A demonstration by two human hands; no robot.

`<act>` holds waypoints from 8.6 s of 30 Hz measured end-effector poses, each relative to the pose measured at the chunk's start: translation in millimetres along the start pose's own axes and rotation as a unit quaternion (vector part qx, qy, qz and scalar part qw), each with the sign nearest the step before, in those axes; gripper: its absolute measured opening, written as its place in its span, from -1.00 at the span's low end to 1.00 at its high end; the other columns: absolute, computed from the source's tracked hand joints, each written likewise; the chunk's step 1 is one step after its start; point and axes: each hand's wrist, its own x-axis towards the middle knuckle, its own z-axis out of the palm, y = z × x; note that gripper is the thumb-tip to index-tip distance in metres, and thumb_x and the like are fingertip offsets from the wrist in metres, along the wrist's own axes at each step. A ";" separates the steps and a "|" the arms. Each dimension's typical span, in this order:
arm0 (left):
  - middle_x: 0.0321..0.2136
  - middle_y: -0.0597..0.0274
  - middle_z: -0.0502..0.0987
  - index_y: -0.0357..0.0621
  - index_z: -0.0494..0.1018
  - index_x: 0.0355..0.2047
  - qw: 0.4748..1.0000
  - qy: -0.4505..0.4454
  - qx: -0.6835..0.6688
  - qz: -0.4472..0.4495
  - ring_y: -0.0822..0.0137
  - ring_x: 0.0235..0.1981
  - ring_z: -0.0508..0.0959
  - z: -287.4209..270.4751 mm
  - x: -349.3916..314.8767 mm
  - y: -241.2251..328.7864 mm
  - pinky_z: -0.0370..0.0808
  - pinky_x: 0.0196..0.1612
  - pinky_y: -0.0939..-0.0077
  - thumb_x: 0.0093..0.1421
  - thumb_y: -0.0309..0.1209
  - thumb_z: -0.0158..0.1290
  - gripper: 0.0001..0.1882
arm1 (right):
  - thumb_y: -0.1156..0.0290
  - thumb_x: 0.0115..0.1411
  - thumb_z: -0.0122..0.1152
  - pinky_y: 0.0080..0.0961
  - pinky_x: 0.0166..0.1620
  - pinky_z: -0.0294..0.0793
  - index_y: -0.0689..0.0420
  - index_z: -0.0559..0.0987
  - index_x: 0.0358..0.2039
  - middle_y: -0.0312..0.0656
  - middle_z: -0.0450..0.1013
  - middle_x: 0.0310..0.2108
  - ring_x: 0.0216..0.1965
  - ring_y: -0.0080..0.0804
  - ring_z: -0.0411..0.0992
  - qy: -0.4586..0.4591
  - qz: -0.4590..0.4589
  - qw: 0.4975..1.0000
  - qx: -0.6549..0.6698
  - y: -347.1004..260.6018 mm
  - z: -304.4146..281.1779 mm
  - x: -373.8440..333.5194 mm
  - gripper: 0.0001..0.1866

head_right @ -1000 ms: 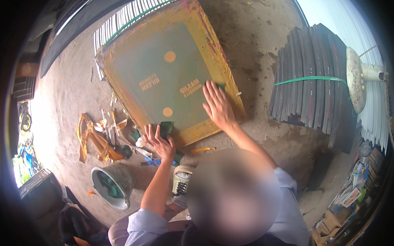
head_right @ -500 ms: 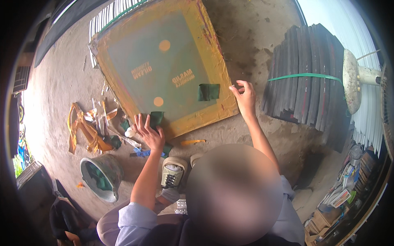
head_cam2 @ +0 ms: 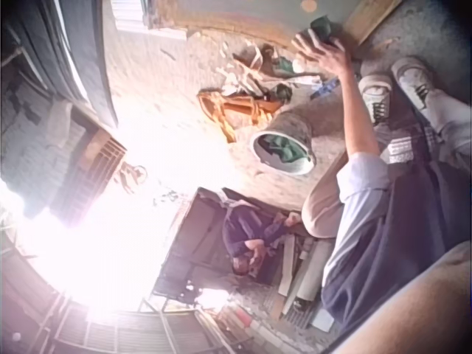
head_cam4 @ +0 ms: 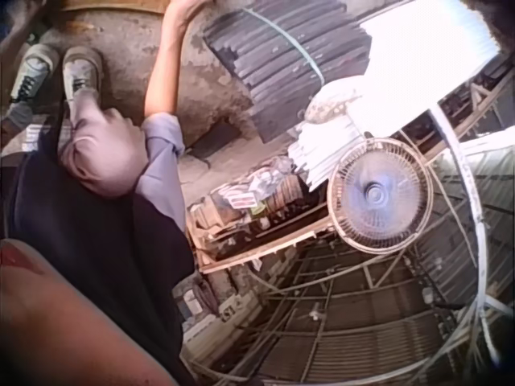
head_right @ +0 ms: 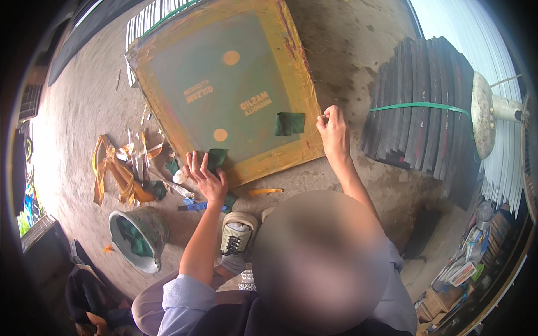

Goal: The person applies adhesive from a small bottle onto a green fabric piece and presses it onto a large board. They repeat this process multiple times, smoothing the fabric with their hands and occasionally using scissors to trim edges.

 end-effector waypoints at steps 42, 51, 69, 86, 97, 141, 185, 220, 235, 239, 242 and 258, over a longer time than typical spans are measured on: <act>0.21 -0.01 0.13 0.00 0.18 0.14 1.000 -0.003 -0.026 -0.016 -0.12 0.31 0.08 -0.3 0.1 -1.0 -0.13 0.33 -0.21 -0.09 -0.48 0.03 -0.31 | -0.20 0.28 -0.23 -0.03 0.35 -0.09 0.17 0.02 0.35 -0.10 -0.06 0.39 0.40 -0.03 -0.15 0.074 -0.268 0.933 -0.231 -90.2 65.4 105.2 -0.16; 0.21 0.00 0.13 0.03 0.18 0.15 1.000 -0.015 -0.016 -0.021 -0.12 0.32 0.07 -1.9 -1.4 -3.0 -0.13 0.32 -0.22 -0.10 -0.47 0.04 -0.29 | -0.17 0.29 -0.21 -0.12 0.35 -0.03 0.17 0.00 0.36 -0.08 -0.07 0.39 0.40 -0.17 -0.11 -0.160 -0.374 0.910 -0.077 -106.9 101.5 -12.7 -0.18; 0.21 0.03 0.17 0.05 0.22 0.15 1.000 0.012 -0.025 -0.013 -0.11 0.30 0.12 2.8 -0.3 -1.2 -0.10 0.32 -0.19 -0.04 -0.39 0.06 -0.33 | -0.04 0.32 -0.18 -0.22 0.36 0.00 0.12 0.05 0.35 -0.13 -0.03 0.38 0.39 -0.22 -0.07 -0.015 -0.306 0.940 -0.148 -59.8 71.7 44.7 -0.29; 0.17 0.04 0.19 -0.09 0.32 -0.20 0.998 -0.035 -0.047 -0.008 -0.03 0.32 0.07 -29.0 11.6 8.9 -0.10 0.30 -0.22 0.06 -0.52 0.09 -0.72 | 0.01 0.29 -0.07 -0.09 0.38 -0.15 0.24 -0.03 0.35 0.03 -0.18 0.40 0.41 -0.05 -0.23 -0.069 -0.193 0.973 -0.102 -6.3 39.1 -97.1 -0.20; -0.36 0.11 0.49 -0.19 0.36 -0.28 0.980 -0.173 -0.085 0.046 0.07 -0.22 0.49 -193.3 69.8 -39.9 0.42 -0.12 0.23 0.11 -0.44 0.13 -0.79 | 0.02 0.25 -0.03 -0.30 0.40 -0.15 0.09 -0.17 0.39 -0.24 -0.21 0.42 0.43 -0.37 -0.25 -0.193 -0.401 0.884 -0.140 -49.4 57.8 -101.5 -0.14; -0.18 0.12 0.55 -0.13 0.19 0.07 0.837 -0.061 -0.507 -0.199 0.45 -0.22 0.56 -87.7 38.0 13.8 0.49 -0.14 0.55 0.19 -0.62 0.07 -0.53 | 0.24 0.20 0.23 -0.37 0.16 0.34 0.22 0.45 0.07 -0.07 0.37 0.12 0.20 -0.27 0.27 -0.306 -0.014 0.905 0.295 -187.9 35.9 -67.0 -0.51; 0.18 -0.02 0.07 -0.08 0.21 0.10 0.992 0.040 -0.094 -0.075 -0.09 0.20 0.13 -8.4 130.4 -35.3 0.30 0.12 0.05 0.29 -0.24 -0.04 -0.58 | 0.32 0.15 0.15 -0.14 0.36 -0.02 0.06 0.26 0.27 -0.29 0.08 0.35 0.37 -0.29 0.00 -0.153 -0.306 0.939 -0.024 -109.2 98.9 -30.2 -0.35; 0.17 -0.09 0.11 -0.08 0.22 0.06 0.995 0.060 -0.061 -0.058 -0.18 0.12 0.25 -6.2 129.1 -41.6 0.50 -0.07 0.10 0.19 -0.39 0.05 -0.56 | 0.27 0.28 -0.01 -0.20 0.39 -0.12 0.08 0.07 0.35 -0.22 -0.05 0.39 0.40 -0.29 -0.11 -0.064 -0.245 0.963 -0.091 -49.4 73.8 -15.8 -0.34; 0.17 -0.03 0.11 -0.04 0.22 0.05 0.995 0.057 -0.045 -0.070 -0.15 0.14 0.25 -7.8 128.5 -39.9 0.53 -0.11 0.11 0.20 -0.39 0.04 -0.58 | 0.19 0.37 -0.24 -0.13 0.40 -0.27 0.07 0.01 0.36 -0.18 -0.17 0.40 0.42 -0.30 -0.24 -0.085 -0.182 0.971 -0.129 -42.8 62.2 -39.6 -0.41; 0.18 -0.04 0.11 -0.04 0.22 0.05 0.994 0.054 -0.062 -0.070 -0.16 0.12 0.26 -5.6 132.5 -34.3 0.52 -0.10 0.09 0.19 -0.39 0.04 -0.58 | 0.11 0.29 -0.02 -0.02 0.37 -0.13 0.10 0.05 0.35 -0.23 -0.12 0.41 0.42 -0.29 -0.18 -0.132 -0.272 0.947 -0.112 -89.6 88.6 -24.3 -0.29; 0.17 -0.04 0.11 -0.04 0.22 0.05 0.995 0.061 -0.055 -0.062 -0.17 0.11 0.27 -3.3 130.5 -37.5 0.52 -0.11 0.09 0.19 -0.39 0.04 -0.58 | 0.13 0.27 0.01 -0.01 0.38 -0.18 -0.05 0.07 0.36 -0.38 -0.11 0.41 0.42 -0.42 -0.17 -0.191 -0.345 0.912 -0.113 -99.6 87.3 -55.3 -0.31; 0.18 -0.04 0.13 -0.05 0.22 0.05 0.991 0.050 -0.090 -0.082 -0.18 0.12 0.27 -7.6 129.6 -40.3 0.53 -0.14 0.11 0.18 -0.43 0.05 -0.57 | -0.12 0.31 -0.20 -0.22 0.39 -0.12 0.23 -0.02 0.35 -0.01 -0.12 0.39 0.41 -0.12 -0.16 -0.228 -0.359 0.899 -0.102 -85.7 82.9 -54.4 -0.19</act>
